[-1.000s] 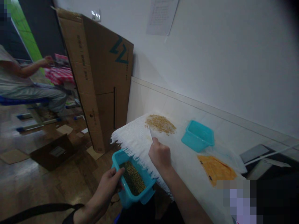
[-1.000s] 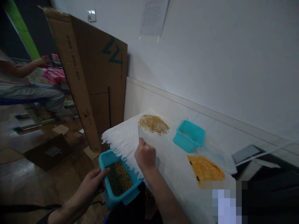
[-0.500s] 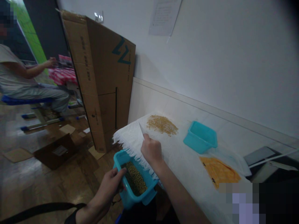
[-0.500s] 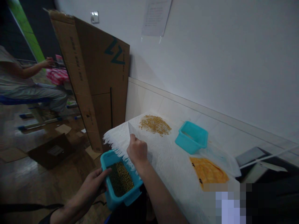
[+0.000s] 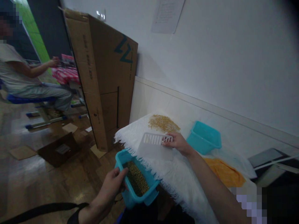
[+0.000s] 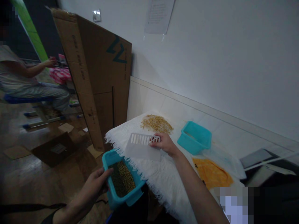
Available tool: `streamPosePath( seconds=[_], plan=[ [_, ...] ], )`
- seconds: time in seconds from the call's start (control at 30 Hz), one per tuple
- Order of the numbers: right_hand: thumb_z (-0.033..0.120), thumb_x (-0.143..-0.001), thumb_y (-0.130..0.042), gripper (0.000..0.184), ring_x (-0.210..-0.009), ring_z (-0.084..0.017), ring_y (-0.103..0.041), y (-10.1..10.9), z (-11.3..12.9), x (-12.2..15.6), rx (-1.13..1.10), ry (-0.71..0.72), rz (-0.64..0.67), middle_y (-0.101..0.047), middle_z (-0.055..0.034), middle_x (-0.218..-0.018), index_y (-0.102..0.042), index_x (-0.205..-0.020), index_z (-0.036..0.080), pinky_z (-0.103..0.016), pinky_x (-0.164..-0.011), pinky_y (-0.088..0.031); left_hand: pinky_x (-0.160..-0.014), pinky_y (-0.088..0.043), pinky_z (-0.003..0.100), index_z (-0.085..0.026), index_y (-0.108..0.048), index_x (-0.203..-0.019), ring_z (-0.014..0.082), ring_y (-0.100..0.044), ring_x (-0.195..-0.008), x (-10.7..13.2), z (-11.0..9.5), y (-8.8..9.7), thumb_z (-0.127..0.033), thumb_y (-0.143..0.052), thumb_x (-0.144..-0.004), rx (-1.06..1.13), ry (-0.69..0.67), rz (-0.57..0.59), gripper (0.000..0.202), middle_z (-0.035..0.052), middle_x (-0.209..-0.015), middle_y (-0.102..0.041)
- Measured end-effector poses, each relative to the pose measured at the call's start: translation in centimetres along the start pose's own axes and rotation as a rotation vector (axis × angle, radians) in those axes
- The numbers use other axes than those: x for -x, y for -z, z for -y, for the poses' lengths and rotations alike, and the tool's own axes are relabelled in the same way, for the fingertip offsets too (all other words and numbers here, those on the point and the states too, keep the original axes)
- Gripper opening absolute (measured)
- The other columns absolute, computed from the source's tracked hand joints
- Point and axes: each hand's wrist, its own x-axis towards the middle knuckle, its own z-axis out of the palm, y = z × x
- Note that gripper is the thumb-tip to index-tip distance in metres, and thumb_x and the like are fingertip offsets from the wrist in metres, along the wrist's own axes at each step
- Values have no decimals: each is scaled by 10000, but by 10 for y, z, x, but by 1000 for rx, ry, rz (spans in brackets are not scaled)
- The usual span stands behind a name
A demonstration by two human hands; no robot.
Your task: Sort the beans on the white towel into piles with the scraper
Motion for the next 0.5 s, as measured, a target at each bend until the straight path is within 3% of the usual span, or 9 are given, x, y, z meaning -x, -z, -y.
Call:
streamPosePath(
  seconds=[0.3,0.5],
  plan=[
    [399,-482,-860,407,-520,-88,-463,-8,5,-69,0,-48,158,-569,46,-602,-672,-740,146,-197,-446,-315,-394,-319,230,-211,-549,-572,108,-470,-357,-1,0,1,-520,-704,-672,12,-13,4,360,-41,-413,-544],
    [388,-556,-811,426,-609,-119,-569,-15,7,-101,22,-9,133,-681,-2,-746,-718,-894,145,-214,-529,-418,-373,-275,224,-218,-533,-590,101,-433,-339,-3,2,1,-546,-699,-665,26,13,30,375,-53,-404,-512]
  ],
)
